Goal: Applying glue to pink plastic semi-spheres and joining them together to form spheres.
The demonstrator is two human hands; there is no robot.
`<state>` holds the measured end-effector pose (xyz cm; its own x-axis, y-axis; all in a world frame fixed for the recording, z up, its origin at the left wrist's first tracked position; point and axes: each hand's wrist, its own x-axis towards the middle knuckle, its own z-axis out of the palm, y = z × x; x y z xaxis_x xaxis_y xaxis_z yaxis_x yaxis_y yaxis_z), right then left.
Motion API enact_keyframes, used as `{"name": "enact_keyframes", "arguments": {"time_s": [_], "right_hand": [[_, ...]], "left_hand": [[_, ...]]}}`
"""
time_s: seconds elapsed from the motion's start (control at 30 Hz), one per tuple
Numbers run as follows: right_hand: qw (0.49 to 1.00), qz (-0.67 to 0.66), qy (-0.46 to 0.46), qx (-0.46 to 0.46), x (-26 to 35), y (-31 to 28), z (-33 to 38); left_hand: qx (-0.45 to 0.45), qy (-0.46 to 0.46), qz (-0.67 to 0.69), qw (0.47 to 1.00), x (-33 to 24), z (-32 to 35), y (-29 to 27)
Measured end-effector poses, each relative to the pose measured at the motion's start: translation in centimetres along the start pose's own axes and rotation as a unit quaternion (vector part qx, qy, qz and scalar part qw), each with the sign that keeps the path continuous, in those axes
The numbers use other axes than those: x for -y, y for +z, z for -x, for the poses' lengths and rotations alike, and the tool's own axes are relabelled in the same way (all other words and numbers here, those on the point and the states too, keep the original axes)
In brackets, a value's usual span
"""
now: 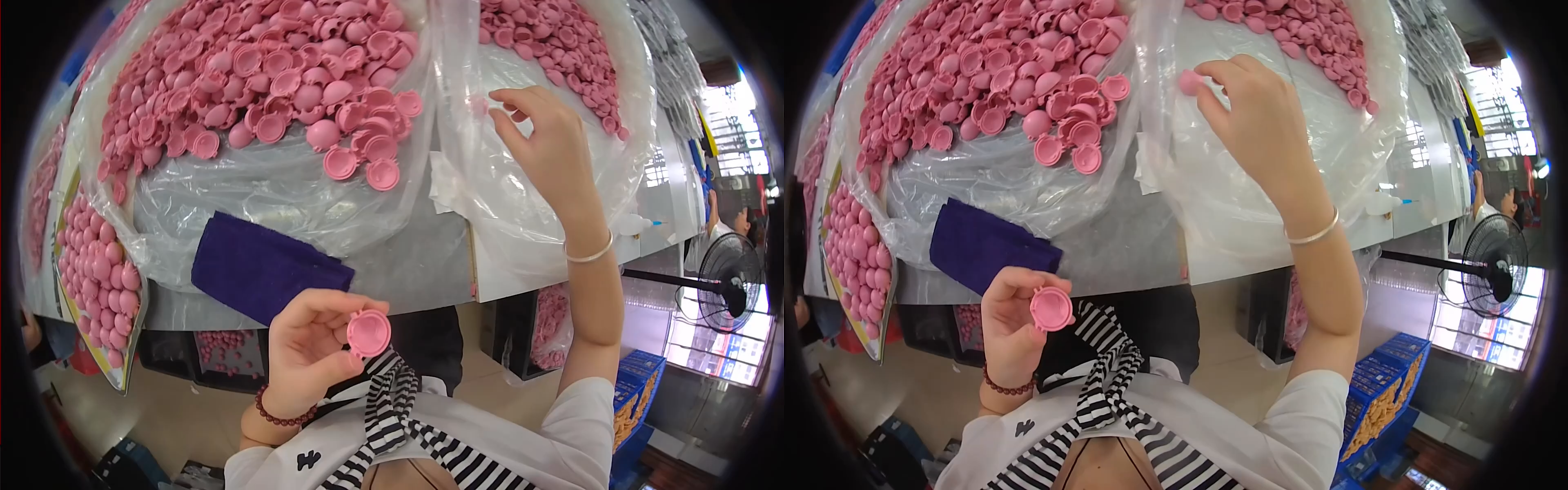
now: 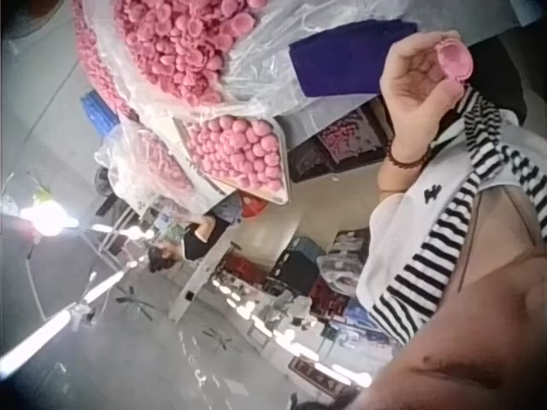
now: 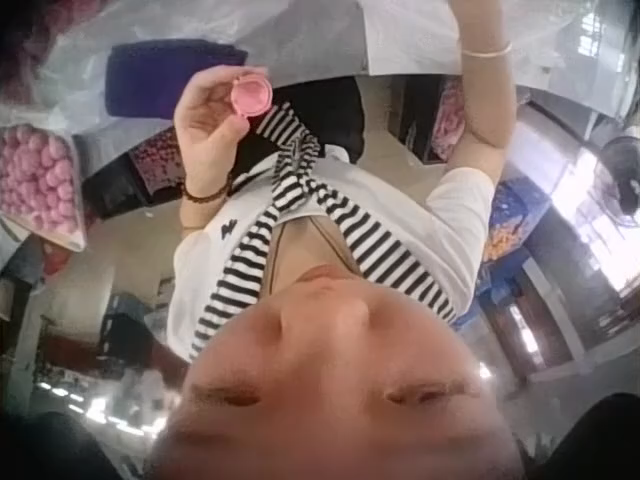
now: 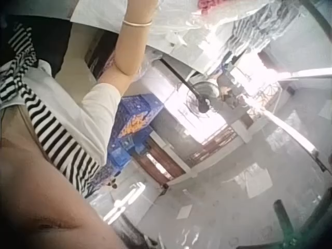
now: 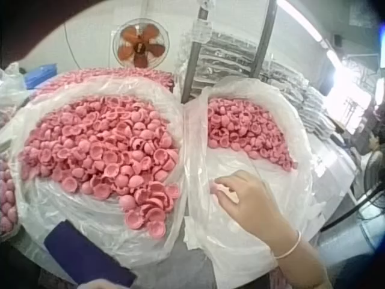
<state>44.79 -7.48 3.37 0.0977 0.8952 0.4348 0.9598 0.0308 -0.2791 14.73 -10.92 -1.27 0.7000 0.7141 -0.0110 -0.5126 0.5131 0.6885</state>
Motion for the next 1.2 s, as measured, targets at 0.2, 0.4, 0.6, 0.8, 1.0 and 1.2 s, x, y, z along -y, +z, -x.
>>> {"name": "enact_keyframes", "arguments": {"time_s": [0.2, 0.4, 0.6, 0.8, 1.0, 1.2], "right_hand": [[0.999, 0.009, 0.003, 0.035, -1.5, 2.3, -0.3], [0.997, -0.020, 0.014, 0.072, -2.7, 1.8, -1.2], [0.963, -0.261, 0.058, -0.033, 3.1, -1.2, 0.4], [0.930, -0.330, -0.130, 0.090, 10.9, -1.9, 6.9], [0.937, -0.300, -0.156, 0.086, 10.6, -1.1, 8.7], [0.934, -0.322, -0.134, 0.081, 10.5, -0.9, 9.4]], "left_hand": [[0.056, -0.008, -0.004, 0.998, 0.2, -1.0, 0.2], [0.043, -0.005, 0.018, 0.999, 0.3, -0.7, 0.3], [0.022, -0.003, 0.007, 1.000, 0.0, -0.1, -0.5], [0.027, -0.019, -0.029, 0.999, 0.1, -0.1, 0.0], [0.035, -0.007, -0.129, 0.991, 0.4, -0.5, 0.6], [0.039, 0.040, -0.227, 0.972, 0.8, -0.5, 0.7]]}}
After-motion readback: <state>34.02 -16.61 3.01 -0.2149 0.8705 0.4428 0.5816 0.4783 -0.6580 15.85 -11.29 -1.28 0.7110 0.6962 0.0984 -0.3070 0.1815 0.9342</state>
